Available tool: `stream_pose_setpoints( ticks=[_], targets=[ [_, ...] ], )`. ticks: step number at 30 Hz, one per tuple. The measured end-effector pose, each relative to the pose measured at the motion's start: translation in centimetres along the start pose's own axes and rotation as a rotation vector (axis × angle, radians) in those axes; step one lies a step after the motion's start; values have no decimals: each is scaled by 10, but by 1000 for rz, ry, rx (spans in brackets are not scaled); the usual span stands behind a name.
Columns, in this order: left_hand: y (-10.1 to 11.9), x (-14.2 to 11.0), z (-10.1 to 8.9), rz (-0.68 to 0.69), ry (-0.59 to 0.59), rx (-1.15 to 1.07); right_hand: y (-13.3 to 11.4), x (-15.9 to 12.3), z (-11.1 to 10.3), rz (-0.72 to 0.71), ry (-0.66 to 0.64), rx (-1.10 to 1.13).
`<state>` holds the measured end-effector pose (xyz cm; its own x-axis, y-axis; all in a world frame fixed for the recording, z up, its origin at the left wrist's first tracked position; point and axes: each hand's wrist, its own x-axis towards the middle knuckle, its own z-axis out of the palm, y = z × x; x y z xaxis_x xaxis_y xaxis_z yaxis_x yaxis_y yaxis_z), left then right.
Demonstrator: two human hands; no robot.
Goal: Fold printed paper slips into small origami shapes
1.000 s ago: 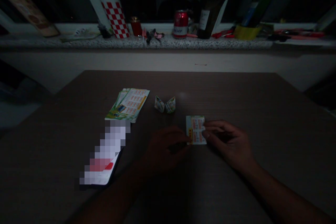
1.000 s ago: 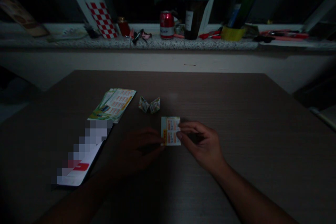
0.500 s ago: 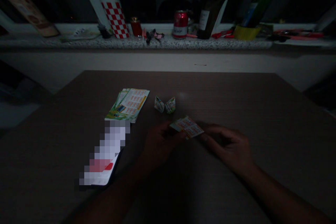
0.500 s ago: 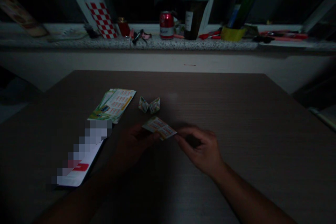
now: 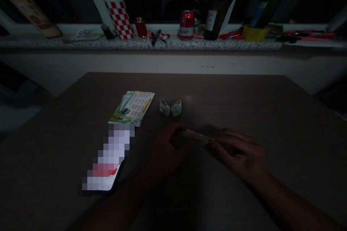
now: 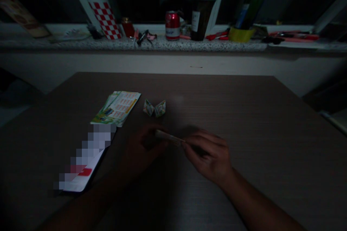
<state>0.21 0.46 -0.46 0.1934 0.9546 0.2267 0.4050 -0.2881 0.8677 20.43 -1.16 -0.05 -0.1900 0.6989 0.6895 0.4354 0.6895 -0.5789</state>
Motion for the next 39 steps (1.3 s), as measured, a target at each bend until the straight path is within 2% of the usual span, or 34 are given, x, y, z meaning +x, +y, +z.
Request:
stream_pose_setpoints(
  ticks=[2,5,7,11,16,22,33,39],
  targets=[
    [2,-1,-3,200,92,166,0,2,-1,-62,-34,-39],
    [6,-2,-6,474,149,311,0,4,-2,-160,-72,-107],
    [11,-3,-7,577,162,371,0,4,-1,-213,-79,-149],
    [18,-4,-7,667,127,449,2,0,0,-279,-132,-210],
    [19,-2,-5,706,22,495,0,-3,1,-296,-217,-256],
    [18,-1,-5,677,-67,492,-3,-1,2,-260,-256,-234],
    [20,3,-5,719,-127,563,-6,0,-1,-294,-329,-234],
    [22,2,-5,687,-146,549,-5,0,-1,-311,-291,-229]
  ],
)
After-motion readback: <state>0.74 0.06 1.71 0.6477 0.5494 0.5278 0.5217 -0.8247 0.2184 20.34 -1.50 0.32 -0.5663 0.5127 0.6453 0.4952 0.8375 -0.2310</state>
